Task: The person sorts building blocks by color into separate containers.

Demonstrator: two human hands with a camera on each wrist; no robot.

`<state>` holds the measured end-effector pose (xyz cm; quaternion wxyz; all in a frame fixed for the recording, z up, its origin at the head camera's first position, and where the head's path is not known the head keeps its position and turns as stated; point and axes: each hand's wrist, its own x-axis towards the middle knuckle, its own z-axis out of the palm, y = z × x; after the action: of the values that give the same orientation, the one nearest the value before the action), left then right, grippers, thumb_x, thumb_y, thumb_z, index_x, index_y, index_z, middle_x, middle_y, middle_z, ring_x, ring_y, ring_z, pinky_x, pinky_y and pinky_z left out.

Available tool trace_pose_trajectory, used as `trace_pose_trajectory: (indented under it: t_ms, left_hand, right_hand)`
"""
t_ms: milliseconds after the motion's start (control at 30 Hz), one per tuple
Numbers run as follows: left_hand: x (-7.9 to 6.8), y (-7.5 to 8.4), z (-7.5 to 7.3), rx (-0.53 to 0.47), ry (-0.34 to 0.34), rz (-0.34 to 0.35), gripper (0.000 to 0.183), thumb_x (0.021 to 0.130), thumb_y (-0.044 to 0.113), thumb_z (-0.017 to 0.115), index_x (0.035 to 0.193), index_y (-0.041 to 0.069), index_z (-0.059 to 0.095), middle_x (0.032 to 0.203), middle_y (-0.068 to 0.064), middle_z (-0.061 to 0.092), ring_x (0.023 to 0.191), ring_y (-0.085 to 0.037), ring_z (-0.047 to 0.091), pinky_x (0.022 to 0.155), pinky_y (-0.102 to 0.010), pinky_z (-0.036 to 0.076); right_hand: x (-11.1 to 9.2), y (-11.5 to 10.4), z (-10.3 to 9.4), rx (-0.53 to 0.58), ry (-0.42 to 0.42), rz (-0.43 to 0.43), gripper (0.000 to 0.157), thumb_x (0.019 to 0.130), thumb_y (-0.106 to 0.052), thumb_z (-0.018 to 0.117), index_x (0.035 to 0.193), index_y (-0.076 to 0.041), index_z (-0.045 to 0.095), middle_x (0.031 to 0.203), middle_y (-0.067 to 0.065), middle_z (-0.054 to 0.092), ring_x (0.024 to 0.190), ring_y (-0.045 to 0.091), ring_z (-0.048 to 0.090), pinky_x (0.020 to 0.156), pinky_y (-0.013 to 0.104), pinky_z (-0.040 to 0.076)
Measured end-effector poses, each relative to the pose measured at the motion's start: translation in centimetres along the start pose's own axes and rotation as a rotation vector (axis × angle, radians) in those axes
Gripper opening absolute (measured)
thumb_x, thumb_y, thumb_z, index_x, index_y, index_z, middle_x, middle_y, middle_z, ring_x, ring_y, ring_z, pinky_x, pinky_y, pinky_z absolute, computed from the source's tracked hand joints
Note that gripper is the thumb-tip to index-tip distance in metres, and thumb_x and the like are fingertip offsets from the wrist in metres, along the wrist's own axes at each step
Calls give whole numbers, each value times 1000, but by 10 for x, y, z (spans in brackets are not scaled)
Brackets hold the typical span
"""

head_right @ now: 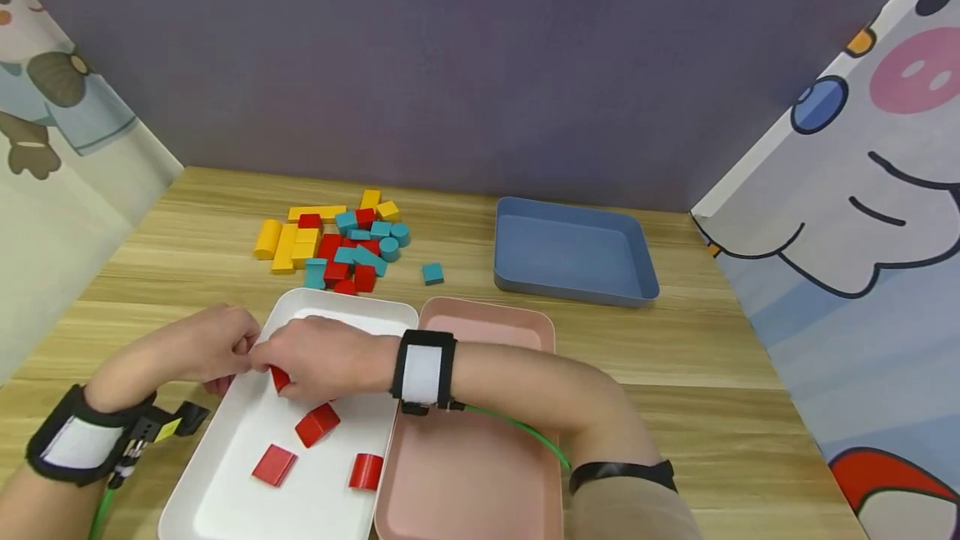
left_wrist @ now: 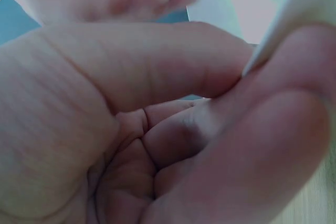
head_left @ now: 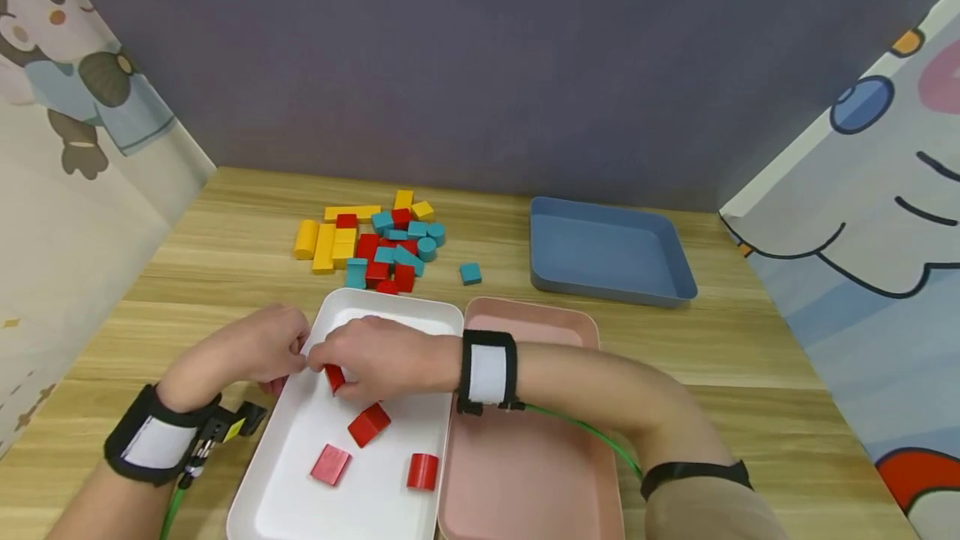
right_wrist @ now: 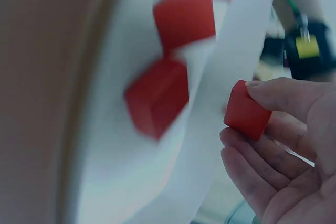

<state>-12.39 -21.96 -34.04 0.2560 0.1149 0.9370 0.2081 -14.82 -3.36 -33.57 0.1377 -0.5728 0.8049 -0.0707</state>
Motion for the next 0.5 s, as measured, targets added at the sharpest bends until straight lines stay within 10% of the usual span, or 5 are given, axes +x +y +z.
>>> trace_pose_trajectory:
  t_ms: [500]
  left_hand:
    - [0,0,-1,13,-8,2,11,85,7,65,76,5,59,54,-3,55,45,-13,56,46,-25,49]
  right_hand:
    - [8,-12,24,-181,-99,-46,22,89,-30,64,110,-21,62,83,-12,56,78,1,53,74,11,44]
